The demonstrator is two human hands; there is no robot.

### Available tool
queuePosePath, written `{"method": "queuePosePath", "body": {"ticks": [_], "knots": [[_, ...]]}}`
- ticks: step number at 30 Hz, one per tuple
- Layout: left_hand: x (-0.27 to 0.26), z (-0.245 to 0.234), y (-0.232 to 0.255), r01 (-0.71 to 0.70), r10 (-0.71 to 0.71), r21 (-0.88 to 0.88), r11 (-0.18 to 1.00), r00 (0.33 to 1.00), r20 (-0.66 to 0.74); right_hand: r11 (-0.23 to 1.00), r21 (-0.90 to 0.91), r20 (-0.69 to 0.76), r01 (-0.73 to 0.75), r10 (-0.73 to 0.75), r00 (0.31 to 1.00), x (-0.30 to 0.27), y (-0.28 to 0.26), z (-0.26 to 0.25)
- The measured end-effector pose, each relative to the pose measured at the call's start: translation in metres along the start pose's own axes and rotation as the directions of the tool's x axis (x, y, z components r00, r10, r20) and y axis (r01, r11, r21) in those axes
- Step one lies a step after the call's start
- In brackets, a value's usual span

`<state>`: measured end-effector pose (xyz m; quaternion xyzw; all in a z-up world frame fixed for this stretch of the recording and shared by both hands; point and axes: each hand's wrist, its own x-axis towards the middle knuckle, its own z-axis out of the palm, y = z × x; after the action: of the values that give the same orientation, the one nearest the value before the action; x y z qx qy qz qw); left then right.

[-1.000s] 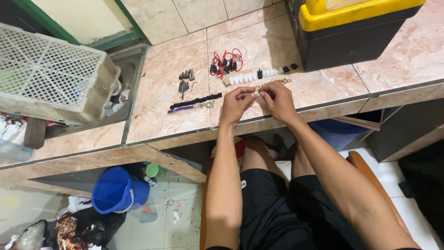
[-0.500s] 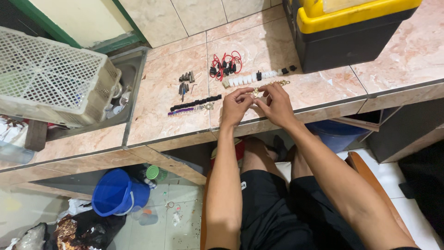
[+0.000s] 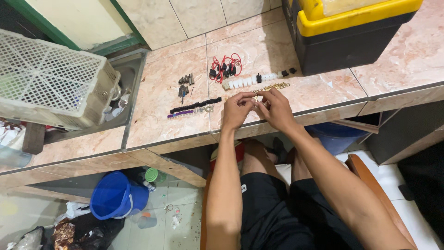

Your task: The person sorts small hardware parts, wires, and connectors laid out on a tiled counter and places them one by one into the compartments of a yellow toolbox, occasionally picking items up from the counter to arrange them inside the box.

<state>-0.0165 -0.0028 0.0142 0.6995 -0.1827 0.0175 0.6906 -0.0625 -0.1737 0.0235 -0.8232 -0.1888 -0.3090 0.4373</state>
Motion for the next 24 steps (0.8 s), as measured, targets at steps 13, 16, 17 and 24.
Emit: {"method": "queuePosePath", "body": {"ticks": [13,16,17,24], "knots": [[-0.001,-0.001,-0.003,0.014,-0.015,-0.003,1.0,0.999,-0.05,1.0,0.002,0.015,0.003,-0.003,1.0,0.0,-0.006,-0.003],[0.0,-0.001,-0.002,0.004,-0.005,-0.009,1.0,0.998,-0.06,1.0,0.003,0.014,0.0,0.0,1.0,0.001,-0.009,-0.004],[-0.001,0.0,-0.001,-0.005,0.004,-0.012,1.0,0.998,-0.06,1.0,0.004,0.015,-0.005,0.005,1.0,0.0,-0.01,-0.004],[-0.002,0.001,0.001,0.002,-0.001,0.005,1.0,0.999,-0.04,1.0,-0.021,-0.004,0.018,-0.018,1.0,-0.002,-0.007,-0.002]]}}
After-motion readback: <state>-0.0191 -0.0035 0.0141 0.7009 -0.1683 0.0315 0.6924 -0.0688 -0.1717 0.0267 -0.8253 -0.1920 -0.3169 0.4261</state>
